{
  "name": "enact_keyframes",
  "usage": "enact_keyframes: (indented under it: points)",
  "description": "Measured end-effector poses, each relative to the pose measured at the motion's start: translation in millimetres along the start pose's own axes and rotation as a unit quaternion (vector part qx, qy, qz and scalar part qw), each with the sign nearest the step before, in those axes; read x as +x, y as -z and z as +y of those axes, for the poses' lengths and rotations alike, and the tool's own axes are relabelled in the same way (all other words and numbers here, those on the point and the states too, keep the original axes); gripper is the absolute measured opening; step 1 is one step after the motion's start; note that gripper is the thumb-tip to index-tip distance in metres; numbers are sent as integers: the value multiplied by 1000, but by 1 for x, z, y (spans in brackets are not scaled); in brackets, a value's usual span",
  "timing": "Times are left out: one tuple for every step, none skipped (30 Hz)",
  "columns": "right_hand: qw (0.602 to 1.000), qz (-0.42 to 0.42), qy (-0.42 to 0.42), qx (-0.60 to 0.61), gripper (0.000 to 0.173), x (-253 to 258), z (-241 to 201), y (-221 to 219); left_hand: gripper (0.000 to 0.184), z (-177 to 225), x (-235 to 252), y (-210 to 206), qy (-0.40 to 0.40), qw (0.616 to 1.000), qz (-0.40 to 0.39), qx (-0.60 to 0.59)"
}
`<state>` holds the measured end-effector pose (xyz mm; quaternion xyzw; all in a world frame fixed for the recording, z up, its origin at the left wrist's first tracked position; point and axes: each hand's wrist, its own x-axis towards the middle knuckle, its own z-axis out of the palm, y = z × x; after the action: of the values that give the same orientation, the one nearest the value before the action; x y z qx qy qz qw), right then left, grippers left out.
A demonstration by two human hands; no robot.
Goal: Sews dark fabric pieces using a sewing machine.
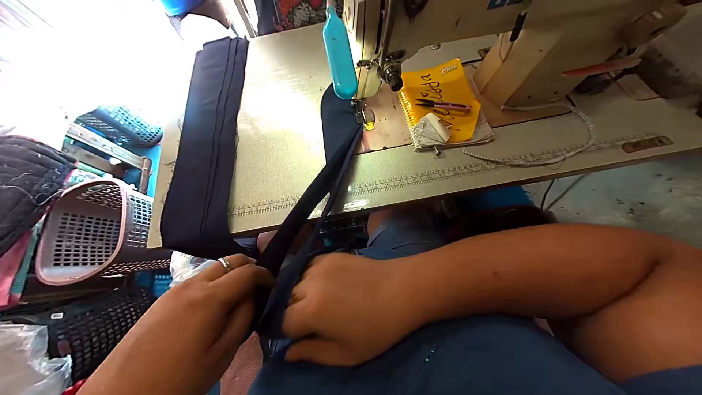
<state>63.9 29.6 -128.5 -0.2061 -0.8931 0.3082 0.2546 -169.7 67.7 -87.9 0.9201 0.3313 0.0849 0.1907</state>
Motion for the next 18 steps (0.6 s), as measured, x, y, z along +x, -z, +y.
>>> enact_keyframes:
  points:
    - [1000, -19, 3, 9, 22, 11, -7, -4, 39, 3, 1, 4, 14, 999, -29, -8]
    - [999, -37, 5, 17, 21, 21, -14, -8, 46, 5, 3, 7, 30, 998, -52, -24]
    - [998, -55, 7, 27, 21, 31, -20, -13, 55, 6, 5, 8, 46, 996, -70, -26]
    - [997, -71, 6, 42, 21, 40, -25, -19, 63, 8, 7, 8, 65, 994, -84, -15]
    - [994, -89, 5, 61, 24, 47, -30, -25, 68, 10, 9, 7, 84, 992, -97, 0]
    - [993, -92, 10, 77, 27, 52, -32, -34, 68, 10, 10, 5, 97, 990, -102, 17]
    - [991, -99, 21, 88, 29, 55, -32, -41, 61, 9, 10, 0, 98, 990, -96, 36]
    - [990, -101, 34, 95, 29, 55, -30, -46, 53, 6, 9, -6, 87, 992, -74, 56]
    - [989, -99, 47, 95, 28, 52, -26, -47, 46, 4, 6, -12, 82, 993, -45, 71]
    - [990, -92, 58, 88, 26, 45, -21, -42, 43, 4, 2, -16, 85, 993, -20, 78]
    - [993, -75, 62, 71, 24, 36, -14, -33, 42, 5, -2, -20, 91, 992, 7, 84]
    - [997, -36, 59, 45, 21, 26, -5, -23, 41, 4, -7, -22, 93, 991, 34, 88]
    - [999, 19, 47, 10, 19, 16, 6, -11, 40, 3, -11, -25, 88, 989, 63, 97]
    - [996, 76, 26, -36, 18, 8, 17, -1, 40, 2, -15, -28, 82, 987, 90, 101]
    - [988, 122, 3, -90, 17, 2, 29, 8, 39, 2, -18, -31, 78, 986, 113, 99]
    - [979, 151, -17, -134, 18, 0, 40, 16, 39, 2, -21, -33, 74, 984, 133, 94]
    - [972, 164, -32, -166, 23, 0, 49, 21, 38, 1, -21, -34, 69, 982, 151, 91]
    - [967, 169, -43, -187, 27, 2, 55, 24, 37, 1, -21, -36, 63, 980, 168, 90]
